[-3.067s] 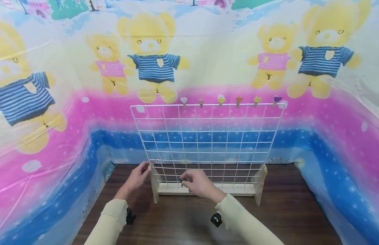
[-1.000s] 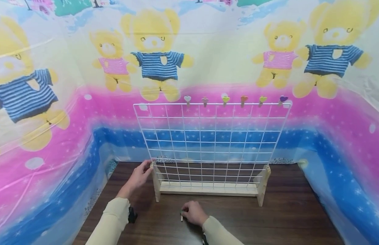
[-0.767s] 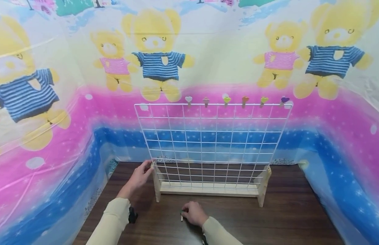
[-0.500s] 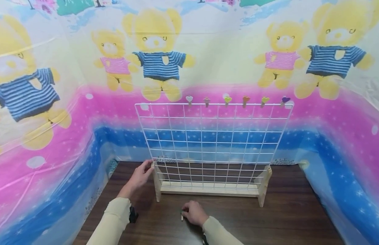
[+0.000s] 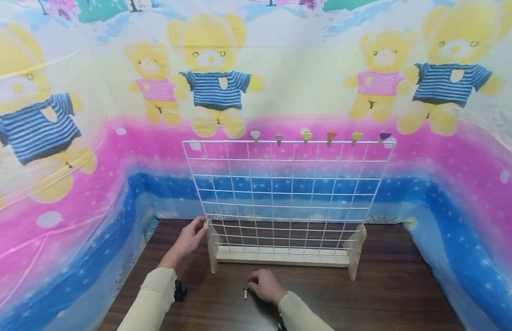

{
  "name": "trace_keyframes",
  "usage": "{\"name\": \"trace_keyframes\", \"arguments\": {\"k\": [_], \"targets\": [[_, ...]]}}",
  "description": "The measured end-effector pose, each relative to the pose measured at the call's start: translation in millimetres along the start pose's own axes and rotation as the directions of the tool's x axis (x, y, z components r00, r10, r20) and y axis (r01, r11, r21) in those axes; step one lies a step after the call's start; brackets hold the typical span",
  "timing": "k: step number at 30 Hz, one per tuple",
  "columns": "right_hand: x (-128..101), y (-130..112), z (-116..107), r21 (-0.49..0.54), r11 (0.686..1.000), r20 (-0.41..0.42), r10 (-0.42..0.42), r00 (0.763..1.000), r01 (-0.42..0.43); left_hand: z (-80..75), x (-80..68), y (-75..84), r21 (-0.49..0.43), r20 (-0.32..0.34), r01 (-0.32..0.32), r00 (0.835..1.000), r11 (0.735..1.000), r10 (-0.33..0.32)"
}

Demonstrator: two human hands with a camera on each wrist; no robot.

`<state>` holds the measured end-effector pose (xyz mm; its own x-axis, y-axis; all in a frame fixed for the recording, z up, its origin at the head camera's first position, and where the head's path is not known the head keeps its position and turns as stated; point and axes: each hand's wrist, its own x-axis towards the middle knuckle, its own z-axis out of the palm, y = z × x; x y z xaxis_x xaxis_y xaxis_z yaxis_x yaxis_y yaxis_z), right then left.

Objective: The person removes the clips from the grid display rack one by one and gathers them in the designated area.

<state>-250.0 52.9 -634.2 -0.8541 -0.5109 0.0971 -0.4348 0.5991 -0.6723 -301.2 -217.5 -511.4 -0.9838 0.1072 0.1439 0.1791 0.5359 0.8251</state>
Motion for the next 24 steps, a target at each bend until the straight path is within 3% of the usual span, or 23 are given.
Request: {"name": "trace_keyframes", "arguments": {"k": [14,24], "targets": [[5.0,-15.7,-35.2,-0.009,0.999,0.041,-0.032,0.999,0.032,-2.1,-0.2,1.0,-0.001,0.001,0.009,1.000,1.000,-0.009],[9.3,-49.3,-90.9,-0.190,0.969,-0.009,-0.165,0.986,0.160,-1.5,-0.8,1.4,0.001,0.017,0.017,1.000,1.000,-0.017]]}}
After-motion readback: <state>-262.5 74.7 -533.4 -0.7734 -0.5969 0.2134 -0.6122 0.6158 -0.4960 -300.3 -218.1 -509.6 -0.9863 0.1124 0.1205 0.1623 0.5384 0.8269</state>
